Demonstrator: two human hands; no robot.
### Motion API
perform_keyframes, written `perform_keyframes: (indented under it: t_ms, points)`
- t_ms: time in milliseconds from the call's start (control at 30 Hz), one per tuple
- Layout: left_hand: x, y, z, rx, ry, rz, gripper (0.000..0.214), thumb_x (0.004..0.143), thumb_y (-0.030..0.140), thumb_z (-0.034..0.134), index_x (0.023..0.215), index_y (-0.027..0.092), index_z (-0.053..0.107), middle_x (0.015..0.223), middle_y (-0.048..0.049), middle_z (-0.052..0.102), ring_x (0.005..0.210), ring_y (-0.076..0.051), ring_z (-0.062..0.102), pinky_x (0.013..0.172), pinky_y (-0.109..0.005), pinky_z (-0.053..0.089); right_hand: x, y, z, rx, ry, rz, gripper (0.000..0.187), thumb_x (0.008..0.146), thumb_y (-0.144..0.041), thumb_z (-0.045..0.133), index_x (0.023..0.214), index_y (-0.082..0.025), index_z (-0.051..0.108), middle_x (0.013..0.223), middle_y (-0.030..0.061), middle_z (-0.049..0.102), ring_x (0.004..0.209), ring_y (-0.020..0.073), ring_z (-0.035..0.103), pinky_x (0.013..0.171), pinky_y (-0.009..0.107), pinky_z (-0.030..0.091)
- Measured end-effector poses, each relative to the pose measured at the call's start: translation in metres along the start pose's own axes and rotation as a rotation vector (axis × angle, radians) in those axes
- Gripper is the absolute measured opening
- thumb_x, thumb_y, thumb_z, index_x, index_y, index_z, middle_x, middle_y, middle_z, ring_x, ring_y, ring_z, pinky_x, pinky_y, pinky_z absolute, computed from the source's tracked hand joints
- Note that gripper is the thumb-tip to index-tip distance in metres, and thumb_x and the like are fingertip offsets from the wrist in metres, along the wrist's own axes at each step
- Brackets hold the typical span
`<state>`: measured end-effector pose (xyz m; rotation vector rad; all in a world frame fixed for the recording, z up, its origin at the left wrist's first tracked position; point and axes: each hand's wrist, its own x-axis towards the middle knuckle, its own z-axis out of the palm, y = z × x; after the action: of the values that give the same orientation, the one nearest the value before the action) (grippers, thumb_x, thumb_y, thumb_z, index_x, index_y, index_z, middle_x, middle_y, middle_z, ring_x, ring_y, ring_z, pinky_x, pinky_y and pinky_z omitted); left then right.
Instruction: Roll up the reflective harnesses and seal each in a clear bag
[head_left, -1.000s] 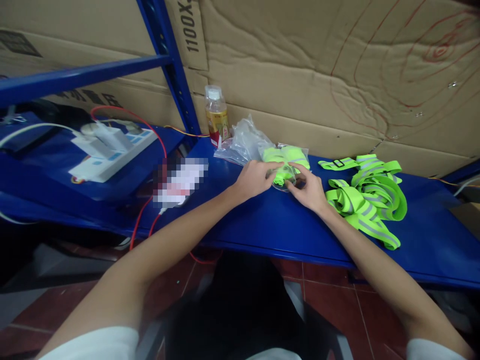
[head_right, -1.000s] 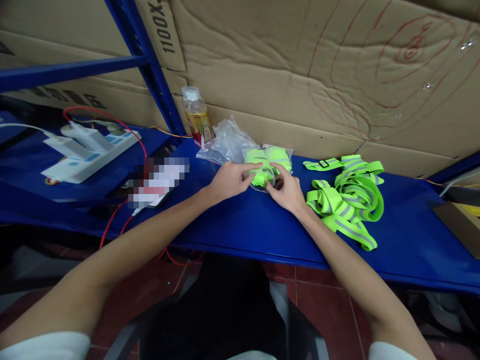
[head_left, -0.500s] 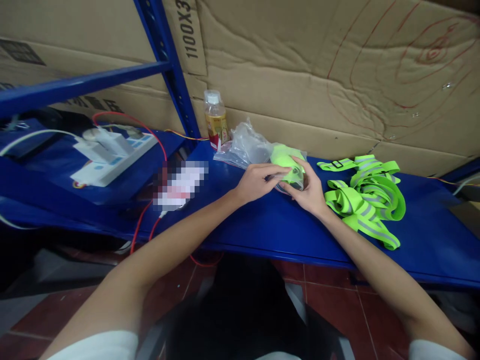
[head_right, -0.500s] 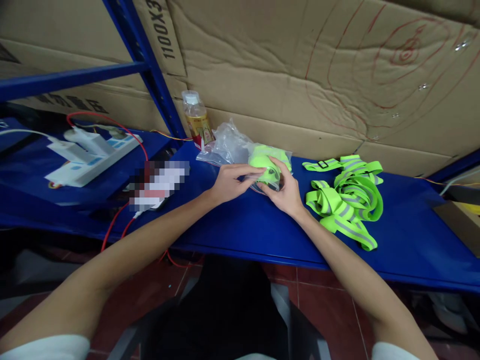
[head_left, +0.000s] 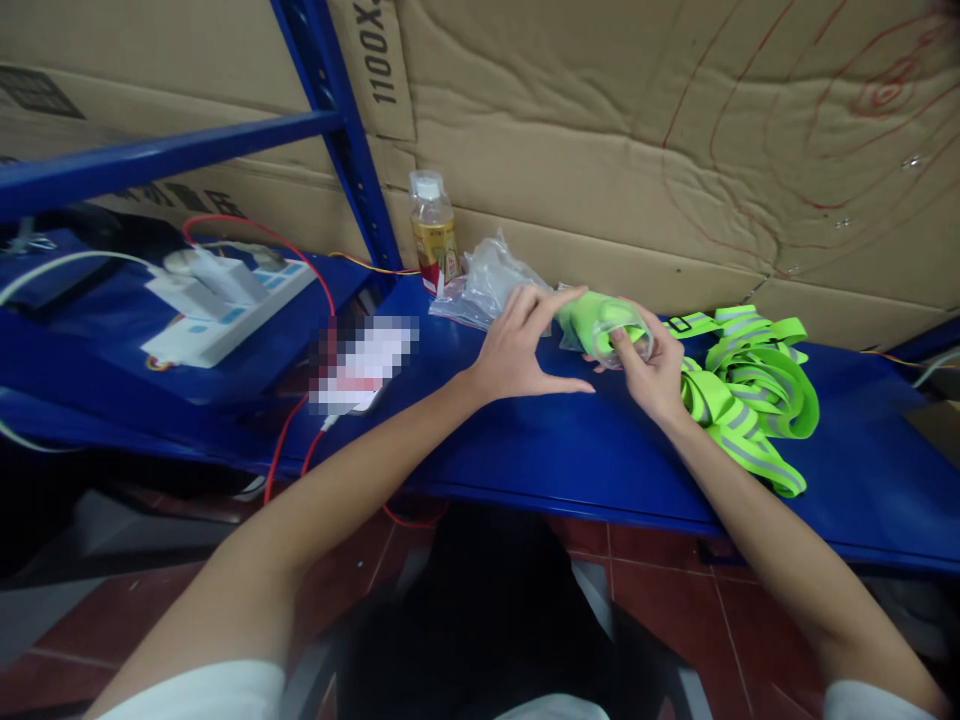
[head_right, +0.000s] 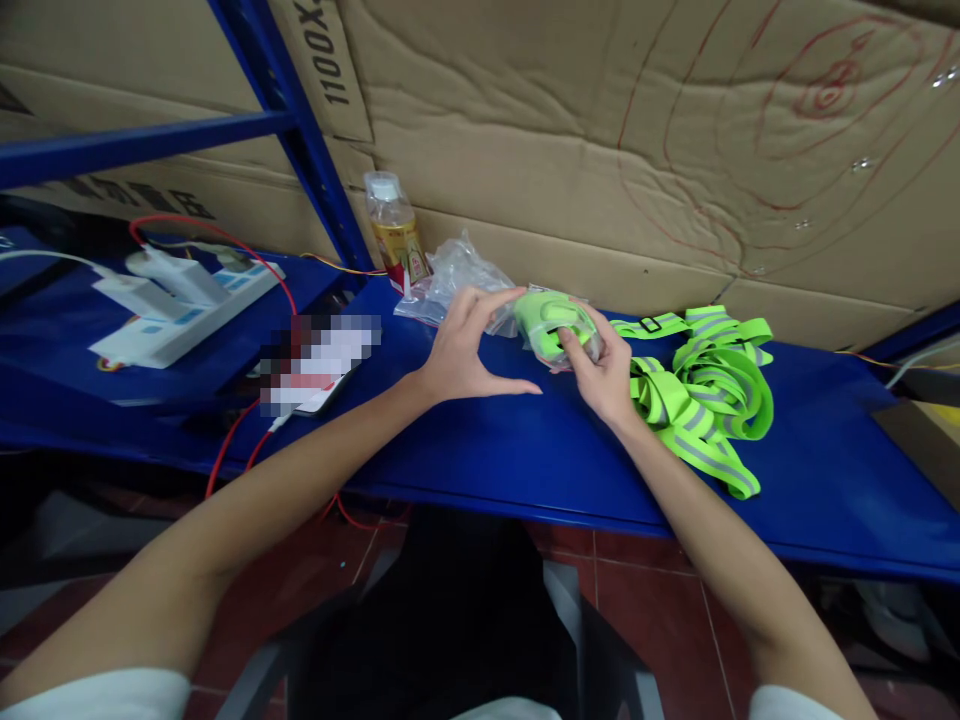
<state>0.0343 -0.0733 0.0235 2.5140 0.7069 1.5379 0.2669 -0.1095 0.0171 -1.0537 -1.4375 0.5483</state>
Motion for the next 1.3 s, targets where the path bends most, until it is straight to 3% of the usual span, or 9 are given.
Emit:
perform_keyframes:
  t_ms: [100, 200, 367, 467, 567, 700, 800, 1033, 1300]
  points:
    - [0.004, 0.002, 0.0, -0.015, 0.055, -0.073, 0.096, 0.071, 0.072, 0.09, 0.148, 0.023, 0.061, 0.13, -0.0137, 0.066, 0.122, -0.032, 0.062, 0.11, -0.048, 0.05, -0.001, -0.007, 0.0, 0.229, -0.15, 0.182, 0.055, 0.086, -0.07, 0.079, 0.121, -0.028, 0.075, 0.088, 0.006, 0.081, 0.077, 0.0266, 0.08, 0.065, 0.038, 0.065]
    - [0.003, 0.001, 0.007, -0.157, 0.065, -0.209, 0.056, 0.089, 0.057, 0.081, 0.13, 0.021, 0.069, 0.113, -0.0079, 0.072, 0.098, -0.02, 0.067, 0.089, -0.035, 0.054, -0.002, -0.01, -0.002, 0.388, -0.301, 0.272, 0.068, 0.082, -0.09, 0.066, 0.105, -0.027, 0.074, 0.071, 0.0028, 0.074, 0.06, 0.0216, 0.071, 0.051, 0.034, 0.058]
    - [0.001, -0.002, 0.019, -0.583, 0.087, -0.5, 0.042, 0.087, 0.054, 0.084, 0.085, 0.02, 0.059, 0.073, 0.0027, 0.059, 0.064, -0.011, 0.053, 0.058, -0.026, 0.04, -0.002, -0.008, -0.006, 0.135, -0.25, 0.201, 0.056, 0.076, -0.074, 0.086, 0.068, -0.024, 0.062, 0.049, -0.0073, 0.046, 0.042, 0.0083, 0.04, 0.04, 0.024, 0.039]
    - [0.002, -0.006, 0.023, -0.723, 0.021, -0.569, 0.047, 0.086, 0.057, 0.083, 0.079, 0.02, 0.055, 0.074, 0.0021, 0.059, 0.066, -0.01, 0.055, 0.06, -0.025, 0.042, -0.002, -0.006, -0.006, 0.076, -0.22, 0.229, 0.055, 0.077, -0.07, 0.087, 0.062, -0.023, 0.062, 0.055, -0.0042, 0.054, 0.048, 0.011, 0.052, 0.045, 0.026, 0.048]
    - [0.003, -0.011, 0.025, -0.769, 0.011, -0.64, 0.047, 0.083, 0.06, 0.084, 0.082, 0.019, 0.062, 0.082, -0.0019, 0.067, 0.076, -0.014, 0.064, 0.07, -0.028, 0.05, -0.004, -0.003, -0.004, 0.158, -0.271, 0.315, 0.048, 0.071, -0.067, 0.092, 0.072, -0.024, 0.072, 0.071, -0.0008, 0.069, 0.064, 0.0168, 0.066, 0.059, 0.032, 0.061]
    - [0.002, -0.015, 0.029, -0.776, 0.024, -0.68, 0.042, 0.078, 0.052, 0.09, 0.079, 0.017, 0.066, 0.078, -0.0027, 0.069, 0.08, -0.016, 0.066, 0.074, -0.031, 0.052, -0.006, 0.003, -0.004, 0.227, -0.297, 0.385, 0.041, 0.079, -0.064, 0.087, 0.092, -0.026, 0.082, 0.093, 0.002, 0.081, 0.086, 0.023, 0.076, 0.077, 0.035, 0.065]
    - [0.0, -0.011, 0.031, -0.819, -0.015, -0.667, 0.038, 0.078, 0.048, 0.089, 0.079, 0.017, 0.068, 0.082, -0.0027, 0.072, 0.08, -0.015, 0.067, 0.075, -0.03, 0.053, -0.007, 0.003, -0.003, 0.238, -0.253, 0.353, 0.045, 0.087, -0.067, 0.079, 0.107, -0.027, 0.084, 0.106, 0.0033, 0.083, 0.102, 0.0277, 0.077, 0.086, 0.04, 0.065]
    - [0.002, -0.001, 0.032, -0.92, 0.073, -0.693, 0.033, 0.077, 0.045, 0.089, 0.093, 0.019, 0.077, 0.095, -0.0049, 0.08, 0.09, -0.017, 0.073, 0.085, -0.031, 0.058, -0.011, 0.003, 0.0, 0.179, -0.105, 0.244, 0.033, 0.09, -0.061, 0.079, 0.092, -0.029, 0.087, 0.094, 0.0003, 0.084, 0.098, 0.0261, 0.078, 0.088, 0.04, 0.063]
    - [0.004, 0.0, 0.029, -0.779, 0.189, -0.708, 0.026, 0.082, 0.045, 0.085, 0.08, 0.02, 0.08, 0.083, -0.0043, 0.08, 0.077, -0.015, 0.072, 0.073, -0.03, 0.059, -0.005, -0.003, -0.004, 0.166, -0.224, 0.201, 0.033, 0.088, -0.058, 0.083, 0.103, -0.029, 0.088, 0.108, 0.0021, 0.085, 0.106, 0.0253, 0.076, 0.096, 0.04, 0.06]
